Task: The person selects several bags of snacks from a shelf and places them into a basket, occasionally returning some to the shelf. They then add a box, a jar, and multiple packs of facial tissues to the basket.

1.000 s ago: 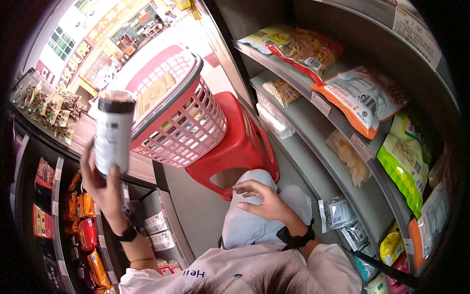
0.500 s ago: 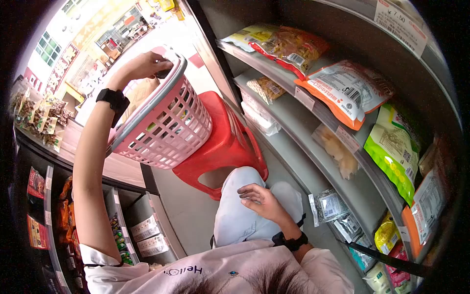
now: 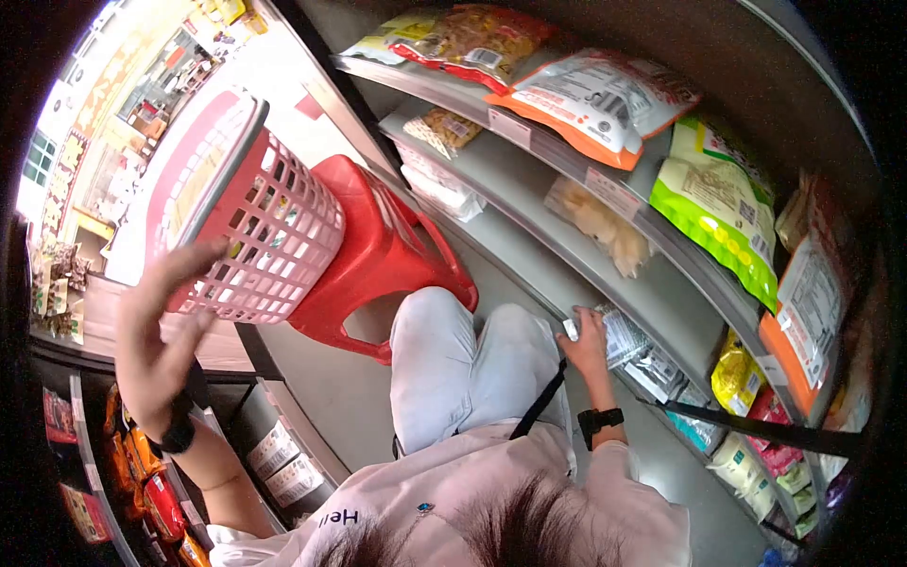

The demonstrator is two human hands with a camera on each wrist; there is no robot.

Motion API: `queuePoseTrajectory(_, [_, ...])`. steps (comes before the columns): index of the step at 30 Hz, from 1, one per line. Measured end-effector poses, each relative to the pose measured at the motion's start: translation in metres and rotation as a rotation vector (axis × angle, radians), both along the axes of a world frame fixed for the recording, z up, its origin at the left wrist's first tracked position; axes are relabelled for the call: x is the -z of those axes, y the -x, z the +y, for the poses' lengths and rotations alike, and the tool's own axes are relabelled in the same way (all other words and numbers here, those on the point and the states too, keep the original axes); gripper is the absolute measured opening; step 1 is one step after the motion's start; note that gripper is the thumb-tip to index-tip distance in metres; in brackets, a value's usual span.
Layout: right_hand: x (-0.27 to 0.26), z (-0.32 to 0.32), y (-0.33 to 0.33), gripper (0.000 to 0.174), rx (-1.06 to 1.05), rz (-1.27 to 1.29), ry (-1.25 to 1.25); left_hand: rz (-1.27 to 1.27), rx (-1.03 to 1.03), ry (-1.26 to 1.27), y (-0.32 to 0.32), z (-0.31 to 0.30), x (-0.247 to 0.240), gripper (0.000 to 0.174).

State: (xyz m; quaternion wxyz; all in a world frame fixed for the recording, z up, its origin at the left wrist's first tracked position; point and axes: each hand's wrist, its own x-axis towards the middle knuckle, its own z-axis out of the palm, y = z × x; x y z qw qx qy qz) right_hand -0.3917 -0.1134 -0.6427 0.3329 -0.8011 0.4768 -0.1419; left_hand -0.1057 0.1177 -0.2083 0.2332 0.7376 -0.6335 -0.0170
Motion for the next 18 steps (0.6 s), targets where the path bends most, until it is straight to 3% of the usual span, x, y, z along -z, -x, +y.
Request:
queuePoseTrajectory(1, [0.009, 0.0, 0.019, 0.073, 0.117, 0.15, 0.086, -0.021, 0.081, -0.164, 0.011, 0.001, 0.007, 0.04])
queuePoseTrajectory(4, [0.029, 0.003, 0.06, 0.087, 0.57, 0.298, 0.012, 0.237, 0.155, -0.277, 0.024, -0.003, 0.085, 0.039])
queuePoseTrajectory(5, [0.046, 0.003, 0.076, 0.101, 0.654, 0.266, -0.047, 0.385, 0.08, -0.326, 0.028, -0.008, 0.113, 0.037])
queuePoseTrajectory(8, [0.142, 0.002, 0.111, 0.107, 0.819, 0.059, -0.059, 0.5, -0.059, -0.341, 0.045, -0.011, 0.194, 0.036])
queuePoseTrajectory(10, [0.141, 0.006, 0.102, 0.11, 0.842, -0.599, -0.593, 0.488, 0.046, -0.345, 0.049, -0.007, 0.232, 0.035])
queuePoseTrajectory(11, [0.122, 0.001, 0.09, 0.112, 0.924, -0.313, -0.584, 0.491, 0.056, -0.364, 0.053, -0.005, 0.236, 0.035])
queuePoseTrajectory(12, [0.179, -0.013, 0.091, 0.102, 0.998, -0.394, -0.392, 0.49, 0.064, -0.384, 0.055, -0.003, 0.239, 0.035])
queuePoseTrajectory(13, [0.211, -0.022, 0.091, 0.095, 1.017, -0.52, -0.384, 0.488, 0.069, -0.404, 0.057, -0.001, 0.239, 0.035])
queuePoseTrajectory(14, [0.198, -0.028, 0.08, 0.089, 1.029, -0.647, -0.373, 0.511, 0.046, -0.408, 0.059, 0.0, 0.237, 0.035])
queuePoseTrajectory(15, [0.184, -0.03, 0.074, 0.08, 1.052, -0.611, -0.415, 0.532, 0.022, -0.411, 0.059, 0.001, 0.233, 0.035])
queuePoseTrajectory(17, [0.122, -0.022, 0.067, 0.079, 0.975, -0.635, -0.638, 0.552, -0.008, -0.402, 0.059, 0.003, 0.232, 0.035])
queuePoseTrajectory(18, [0.104, -0.016, 0.059, 0.069, 0.888, -0.757, -0.639, 0.553, -0.032, -0.385, 0.057, 0.008, 0.237, 0.036])
